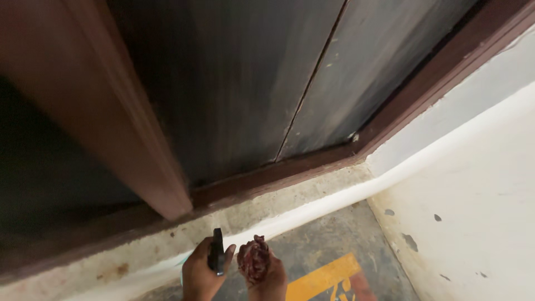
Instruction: The person cleans a dark-colored door with a textured surface. They spray a cleaning solution from a bottle and wipe the door with a cloth, focusing on the frame and the main panels.
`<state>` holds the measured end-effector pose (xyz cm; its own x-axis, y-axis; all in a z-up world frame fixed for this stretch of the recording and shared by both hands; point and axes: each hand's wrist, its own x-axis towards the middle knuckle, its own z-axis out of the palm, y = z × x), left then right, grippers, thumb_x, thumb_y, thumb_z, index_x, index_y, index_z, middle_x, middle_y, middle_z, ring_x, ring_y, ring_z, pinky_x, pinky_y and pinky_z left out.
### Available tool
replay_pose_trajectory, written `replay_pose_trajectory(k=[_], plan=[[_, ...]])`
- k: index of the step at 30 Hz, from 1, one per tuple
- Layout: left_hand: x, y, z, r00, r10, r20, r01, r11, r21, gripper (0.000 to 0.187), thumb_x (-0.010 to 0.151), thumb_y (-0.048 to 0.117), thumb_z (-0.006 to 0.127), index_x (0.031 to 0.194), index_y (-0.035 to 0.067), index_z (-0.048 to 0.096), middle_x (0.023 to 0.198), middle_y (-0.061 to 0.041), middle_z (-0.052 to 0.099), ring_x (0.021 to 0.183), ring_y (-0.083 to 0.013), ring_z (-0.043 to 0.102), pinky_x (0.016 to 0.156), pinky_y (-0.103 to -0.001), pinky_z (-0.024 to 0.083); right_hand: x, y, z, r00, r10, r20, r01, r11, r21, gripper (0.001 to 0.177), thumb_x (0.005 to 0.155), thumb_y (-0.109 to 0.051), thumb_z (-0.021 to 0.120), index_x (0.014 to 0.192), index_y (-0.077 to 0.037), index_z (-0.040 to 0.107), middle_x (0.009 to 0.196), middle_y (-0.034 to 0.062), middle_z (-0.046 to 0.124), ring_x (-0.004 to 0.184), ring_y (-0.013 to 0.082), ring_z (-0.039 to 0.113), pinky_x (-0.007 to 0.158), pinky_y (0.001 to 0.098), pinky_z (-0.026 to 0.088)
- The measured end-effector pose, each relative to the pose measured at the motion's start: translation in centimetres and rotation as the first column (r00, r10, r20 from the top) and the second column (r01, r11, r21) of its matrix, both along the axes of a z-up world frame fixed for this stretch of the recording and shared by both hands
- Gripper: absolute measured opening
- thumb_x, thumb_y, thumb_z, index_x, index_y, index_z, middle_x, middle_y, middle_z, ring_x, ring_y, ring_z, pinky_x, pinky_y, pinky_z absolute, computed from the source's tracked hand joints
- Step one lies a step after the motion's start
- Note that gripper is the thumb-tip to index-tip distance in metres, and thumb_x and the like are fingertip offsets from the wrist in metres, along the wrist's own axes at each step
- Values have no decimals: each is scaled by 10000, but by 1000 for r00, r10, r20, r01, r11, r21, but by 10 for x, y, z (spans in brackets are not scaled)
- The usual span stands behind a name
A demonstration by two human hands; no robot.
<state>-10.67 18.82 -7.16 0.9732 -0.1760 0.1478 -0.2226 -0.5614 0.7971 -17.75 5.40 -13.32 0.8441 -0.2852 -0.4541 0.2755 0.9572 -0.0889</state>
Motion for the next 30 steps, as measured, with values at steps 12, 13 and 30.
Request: replay_pose_trajectory(k=[12, 13, 30], plan=[[-43, -7, 3, 989, -7, 149, 15, 998, -53, 327, 744, 343, 862, 843, 105, 660, 623, -84, 653, 519, -289, 648, 501, -387, 517, -82, 11, -25, 993, -32, 110, 56, 975, -215, 558, 828, -203, 636, 1299, 89, 569, 1082, 234, 698, 922, 349, 646, 743, 419, 526], [-44, -8, 2, 993, 3, 115, 2, 999, -46, 325, 743, 335, 864, 832, 101, 657, 601, -86, 639, 497, -287, 638, 493, -388, 512, -85, 11, -24, 995, -42, 85, 58, 978, -201, 561, 819, -186, 628, 1306, 85, 560, 1108, 229, 689, 952, 345, 652, 777, 424, 532], [-64, -2, -29, 977, 138, 162, -139, 990, -3, 341, 840, 379, 794, 728, 100, 633, 631, -112, 633, 552, -337, 611, 515, -423, 484, -127, 17, -37, 993, -20, -114, -7, 973, -230, 604, 820, -131, 532, 1396, 48, 509, 1262, 256, 655, 1170, 403, 658, 950, 512, 563]])
